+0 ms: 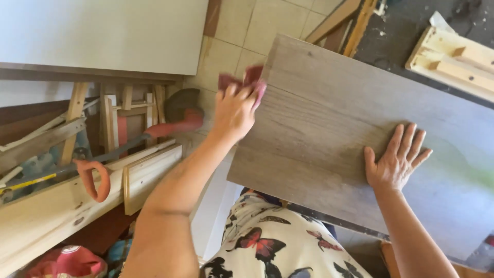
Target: Sanding the edges of a wooden board and cleaning the surface with a cloth and liquid
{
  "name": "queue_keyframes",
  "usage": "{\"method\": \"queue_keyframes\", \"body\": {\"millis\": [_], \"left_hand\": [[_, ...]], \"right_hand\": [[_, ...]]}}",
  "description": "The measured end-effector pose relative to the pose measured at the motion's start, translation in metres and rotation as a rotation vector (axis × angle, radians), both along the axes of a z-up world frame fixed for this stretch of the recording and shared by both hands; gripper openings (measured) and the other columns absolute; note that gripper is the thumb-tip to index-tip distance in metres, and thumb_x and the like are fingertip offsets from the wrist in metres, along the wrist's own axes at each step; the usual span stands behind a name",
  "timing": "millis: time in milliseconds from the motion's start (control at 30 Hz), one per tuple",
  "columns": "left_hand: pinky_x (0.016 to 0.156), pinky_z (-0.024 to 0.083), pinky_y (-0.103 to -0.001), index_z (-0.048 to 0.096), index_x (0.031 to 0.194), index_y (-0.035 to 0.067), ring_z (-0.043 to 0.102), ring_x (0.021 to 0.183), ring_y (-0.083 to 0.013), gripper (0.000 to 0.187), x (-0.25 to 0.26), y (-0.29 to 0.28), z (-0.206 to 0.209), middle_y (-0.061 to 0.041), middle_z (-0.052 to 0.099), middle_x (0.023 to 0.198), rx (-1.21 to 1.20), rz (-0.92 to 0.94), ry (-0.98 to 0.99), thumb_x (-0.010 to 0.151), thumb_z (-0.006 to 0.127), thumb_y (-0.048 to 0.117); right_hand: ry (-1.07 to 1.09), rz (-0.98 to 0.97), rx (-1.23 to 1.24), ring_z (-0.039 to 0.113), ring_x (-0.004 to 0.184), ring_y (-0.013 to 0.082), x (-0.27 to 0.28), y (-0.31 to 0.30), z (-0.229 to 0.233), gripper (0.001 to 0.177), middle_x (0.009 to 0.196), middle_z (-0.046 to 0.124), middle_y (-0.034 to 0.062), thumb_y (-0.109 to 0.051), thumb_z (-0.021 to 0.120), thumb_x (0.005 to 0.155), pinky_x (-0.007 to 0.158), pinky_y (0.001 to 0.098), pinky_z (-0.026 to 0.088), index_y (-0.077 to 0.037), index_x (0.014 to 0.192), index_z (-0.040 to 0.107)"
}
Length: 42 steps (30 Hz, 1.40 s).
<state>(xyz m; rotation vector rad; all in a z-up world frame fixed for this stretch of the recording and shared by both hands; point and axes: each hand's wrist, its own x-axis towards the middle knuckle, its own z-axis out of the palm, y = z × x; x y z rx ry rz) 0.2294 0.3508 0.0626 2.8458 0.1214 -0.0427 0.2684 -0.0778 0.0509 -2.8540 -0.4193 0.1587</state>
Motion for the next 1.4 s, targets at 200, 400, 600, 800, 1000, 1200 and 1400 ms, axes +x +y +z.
{"method": "queue_keyframes", "body": {"millis": [200,400,600,800,1000,1200,1400], "left_hand": [[0.076,0.043,-0.051,0.076,0.120,0.015,0.059,0.098,-0.0375,0.027,0.071,0.004,-0.029,-0.003,0.078,0.101,0.067,0.015,-0.084,0.095,0.069,0.020],[0.067,0.042,-0.048,0.075,0.110,0.011,0.058,0.090,-0.0335,0.019,-0.081,-0.008,0.004,-0.003,0.075,0.096,-0.037,-0.034,0.007,0.103,0.058,0.014],[0.061,0.041,-0.048,0.070,0.139,0.026,0.059,0.085,-0.0329,0.037,-0.218,-0.006,0.037,0.007,0.067,0.093,0.012,-0.051,0.081,0.105,0.056,0.030],[0.094,0.039,-0.034,0.080,0.081,0.009,0.066,0.093,-0.0197,0.026,-0.277,0.041,0.055,-0.002,0.077,0.087,-1.004,0.404,0.364,0.095,0.066,0.026],[0.108,0.050,-0.044,0.074,0.126,-0.001,0.068,0.114,-0.0252,0.037,-0.135,-0.043,0.091,-0.018,0.078,0.118,-1.145,0.640,0.006,0.102,0.061,0.024],[0.099,0.054,-0.047,0.071,0.130,-0.003,0.067,0.108,-0.0428,0.040,0.011,-0.074,-0.053,-0.024,0.065,0.112,-0.431,0.463,-0.552,0.098,0.070,0.019],[0.095,0.048,-0.050,0.072,0.121,0.004,0.057,0.109,-0.0366,0.035,0.105,-0.081,-0.036,-0.014,0.055,0.140,0.092,0.362,-0.172,0.101,0.064,0.032]], "right_hand": [[-0.030,0.051,-0.006,0.012,0.157,0.0536,-0.003,0.000,0.004,0.093,0.173,0.025,0.0331,-0.055,0.047,0.108,0.116,0.0810,0.004,0.017,0.167,0.037],[0.056,-0.027,-0.022,0.004,0.159,0.0463,-0.002,0.003,0.006,0.097,0.176,0.018,0.0266,-0.060,0.043,0.105,0.121,0.0757,-0.002,0.011,0.170,0.031],[0.045,-0.072,-0.062,0.003,0.160,0.0447,0.000,0.003,0.006,0.095,0.177,0.016,0.0243,-0.055,0.046,0.102,0.122,0.0737,-0.002,0.008,0.170,0.029],[-0.093,-0.007,0.045,0.027,0.158,0.0436,0.034,0.024,-0.007,0.074,0.169,0.039,0.0246,-0.040,0.064,0.103,0.120,0.0757,0.010,0.003,0.161,0.047],[-0.060,-0.046,0.006,0.021,0.162,0.0348,0.087,0.064,-0.027,0.088,0.176,0.026,0.0135,-0.060,0.065,0.101,0.127,0.0670,0.017,-0.010,0.168,0.039],[-0.072,0.024,-0.016,0.028,0.160,0.0328,0.074,0.011,-0.011,0.085,0.173,0.037,0.0114,-0.058,0.065,0.100,0.124,0.0667,0.021,-0.009,0.166,0.044],[0.102,-0.209,-0.033,0.019,0.161,0.0373,0.033,-0.126,0.016,0.084,0.174,0.031,0.0186,-0.051,0.054,0.102,0.126,0.0629,0.008,-0.002,0.167,0.034]]}}
